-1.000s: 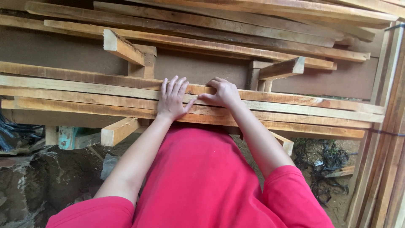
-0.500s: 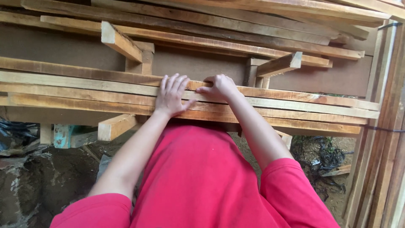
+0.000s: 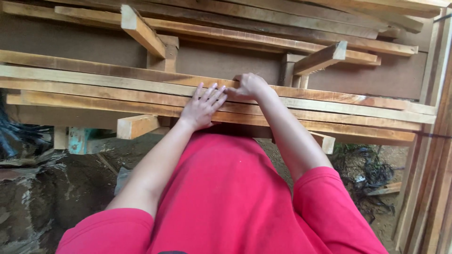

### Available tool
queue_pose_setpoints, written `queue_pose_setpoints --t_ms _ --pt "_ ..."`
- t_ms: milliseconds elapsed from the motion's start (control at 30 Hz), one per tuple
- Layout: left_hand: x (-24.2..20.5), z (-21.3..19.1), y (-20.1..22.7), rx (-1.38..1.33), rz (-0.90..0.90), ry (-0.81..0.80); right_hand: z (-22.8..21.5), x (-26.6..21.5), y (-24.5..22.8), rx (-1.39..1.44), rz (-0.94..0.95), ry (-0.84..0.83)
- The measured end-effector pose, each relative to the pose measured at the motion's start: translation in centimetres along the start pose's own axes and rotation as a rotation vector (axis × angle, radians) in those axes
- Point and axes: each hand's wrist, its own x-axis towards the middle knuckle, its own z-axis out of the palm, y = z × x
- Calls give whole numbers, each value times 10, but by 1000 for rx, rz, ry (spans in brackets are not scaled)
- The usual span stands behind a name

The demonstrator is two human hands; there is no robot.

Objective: The person arranges several wooden planks on a wooden rack, aligning them by hand. They then use a black strap to tie the stack of planks together, wrapping and knotting the strap to secure the wood.

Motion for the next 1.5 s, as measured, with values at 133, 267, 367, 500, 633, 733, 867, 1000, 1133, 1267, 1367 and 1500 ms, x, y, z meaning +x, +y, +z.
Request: queue_pose_setpoints --t_ms 133,267,367,500,633,733,867,1000,1133,1267,1367,1500 --pt "0 10 2 3 -24 8 -20 -18 -13 11 -30 1" --pt "1 -12 -1 -80 -22 -7 -35 -23 -18 93 -58 -16" --pt "5 -24 -2 -158 -26 -52 -42 -21 -19 104 -27 -117" --pt "8 -27 -2 -158 -24 -88 -49 -17 -27 189 81 -287" --pt "5 -22 -1 -146 -6 -62 -57 -3 -25 220 84 -405" --pt "-4 -11 4 -137 -26 -56 -59 -7 -30 256 110 -446" --pt "-7 -3 9 -79 -81 -24 -51 -27 -31 237 16 -238" --pt "-6 -9 5 -117 -57 16 -56 -38 -39 184 -87 -116" --pt "-6 -12 6 -96 -25 54 -29 -3 -23 31 -57 -199" --pt "-10 -10 7 -96 -48 64 -33 7 -34 104 -31 -316" --pt "-10 24 13 -71 -104 114 -20 31 -25 131 11 -374" --pt "-1 -11 5 -89 -175 92 -52 9 -48 163 33 -438"
